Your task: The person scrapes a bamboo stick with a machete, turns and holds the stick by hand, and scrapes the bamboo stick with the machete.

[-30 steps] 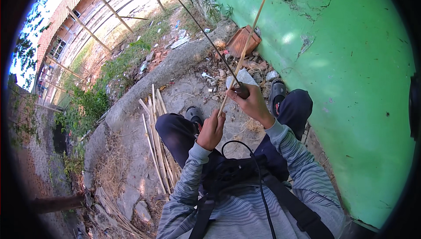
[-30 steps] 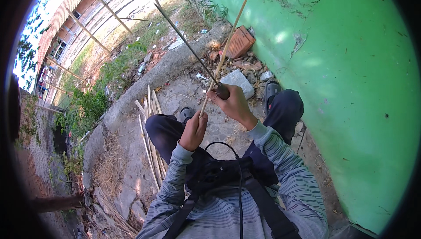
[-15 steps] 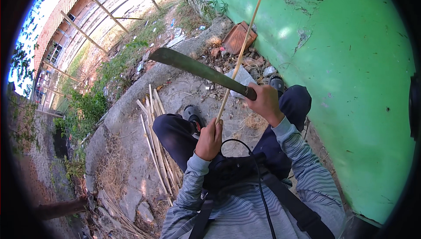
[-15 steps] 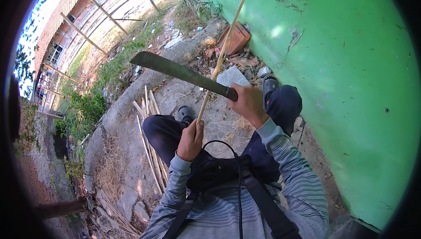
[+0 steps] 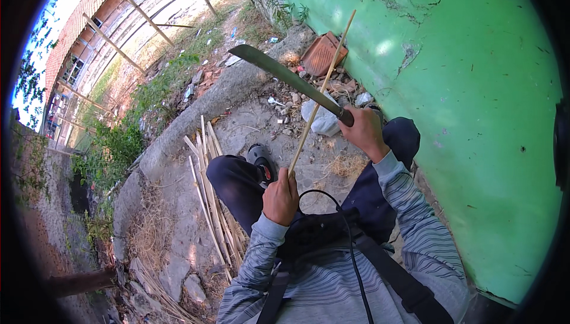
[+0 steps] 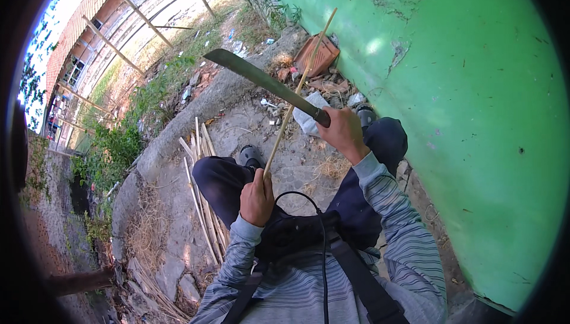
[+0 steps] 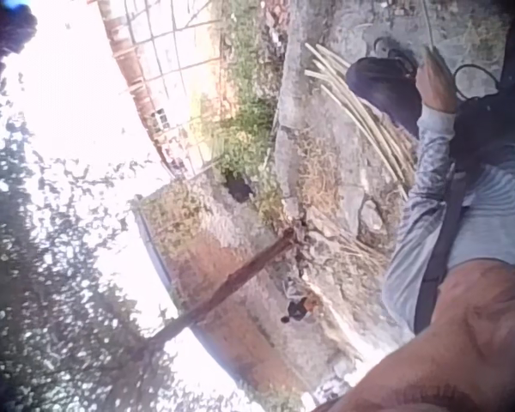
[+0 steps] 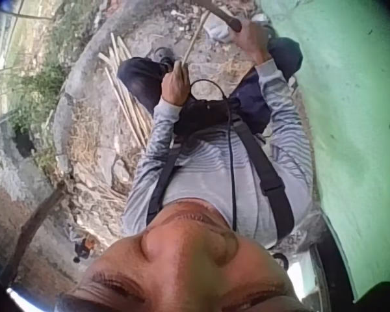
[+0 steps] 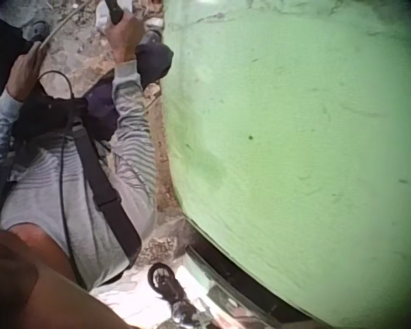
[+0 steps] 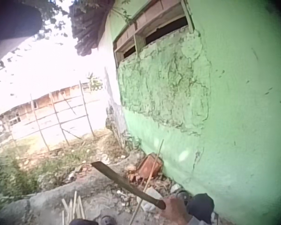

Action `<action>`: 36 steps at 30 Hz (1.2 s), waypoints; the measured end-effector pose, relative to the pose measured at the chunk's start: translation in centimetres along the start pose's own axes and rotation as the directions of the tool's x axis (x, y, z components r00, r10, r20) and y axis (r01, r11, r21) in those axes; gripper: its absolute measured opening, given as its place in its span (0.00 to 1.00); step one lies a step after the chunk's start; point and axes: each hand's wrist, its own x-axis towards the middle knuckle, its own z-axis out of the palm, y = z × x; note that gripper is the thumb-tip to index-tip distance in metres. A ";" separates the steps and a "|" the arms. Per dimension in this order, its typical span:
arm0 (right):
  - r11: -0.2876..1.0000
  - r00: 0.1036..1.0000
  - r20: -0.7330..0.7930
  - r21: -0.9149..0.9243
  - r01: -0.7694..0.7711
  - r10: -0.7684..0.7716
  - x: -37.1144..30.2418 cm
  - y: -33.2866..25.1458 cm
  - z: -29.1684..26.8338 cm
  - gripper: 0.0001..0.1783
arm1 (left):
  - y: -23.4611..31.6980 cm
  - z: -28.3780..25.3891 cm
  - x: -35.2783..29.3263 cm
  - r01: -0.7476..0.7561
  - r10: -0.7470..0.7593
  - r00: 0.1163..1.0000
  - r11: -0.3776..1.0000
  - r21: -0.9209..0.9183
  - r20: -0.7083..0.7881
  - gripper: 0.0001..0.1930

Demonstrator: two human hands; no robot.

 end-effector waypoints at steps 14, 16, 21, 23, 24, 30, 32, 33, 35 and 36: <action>0.993 0.996 0.048 0.092 0.073 -0.077 0.4 -0.9 0.4 0.08 | -1.2 -1.3 -1.1 0.019 -0.019 1.000 1.000 0.002 0.023 0.06; 0.988 0.986 0.064 0.052 0.147 -0.151 -0.2 -1.1 0.7 0.09 | -1.2 -1.4 -0.9 0.021 -0.021 1.000 1.000 -0.001 0.019 0.06; 0.999 0.999 -0.024 -0.006 0.034 -0.034 3.7 1.1 -0.8 0.09 | -1.2 -2.6 -2.5 0.050 -0.052 0.997 0.998 0.039 0.049 0.06; 0.999 0.998 -0.052 -0.024 0.024 -0.025 4.3 1.7 -0.3 0.09 | -1.6 -2.4 -2.8 0.052 -0.054 0.998 0.997 0.053 0.044 0.06; 1.000 1.000 -0.004 -0.007 0.027 -0.027 3.7 1.1 -0.2 0.09 | -1.7 -2.1 -2.6 0.053 -0.056 0.998 0.997 0.062 0.041 0.06; 0.994 0.991 0.096 -0.044 0.097 -0.092 2.1 0.2 -0.1 0.08 | -1.5 -2.3 -2.5 0.046 -0.046 0.998 0.999 0.019 0.037 0.07; 0.997 0.997 0.020 0.004 0.080 -0.080 4.6 1.5 -1.1 0.08 | -1.2 -2.8 -3.4 0.042 -0.042 0.998 0.999 0.014 0.049 0.07; 1.000 1.000 0.009 0.000 -0.012 0.012 5.7 2.5 -1.4 0.09 | -1.2 -2.9 -3.6 0.038 -0.038 0.998 0.999 0.010 0.053 0.07; 0.999 0.999 -0.019 0.016 -0.048 0.048 5.8 3.1 -0.5 0.11 | -1.7 -2.6 -4.0 0.043 -0.043 0.998 0.999 0.006 0.037 0.07; 1.000 0.999 0.033 -0.031 0.003 -0.002 5.0 2.4 -0.5 0.09 | -1.8 -2.4 -3.8 0.046 -0.046 0.999 0.999 0.000 0.028 0.07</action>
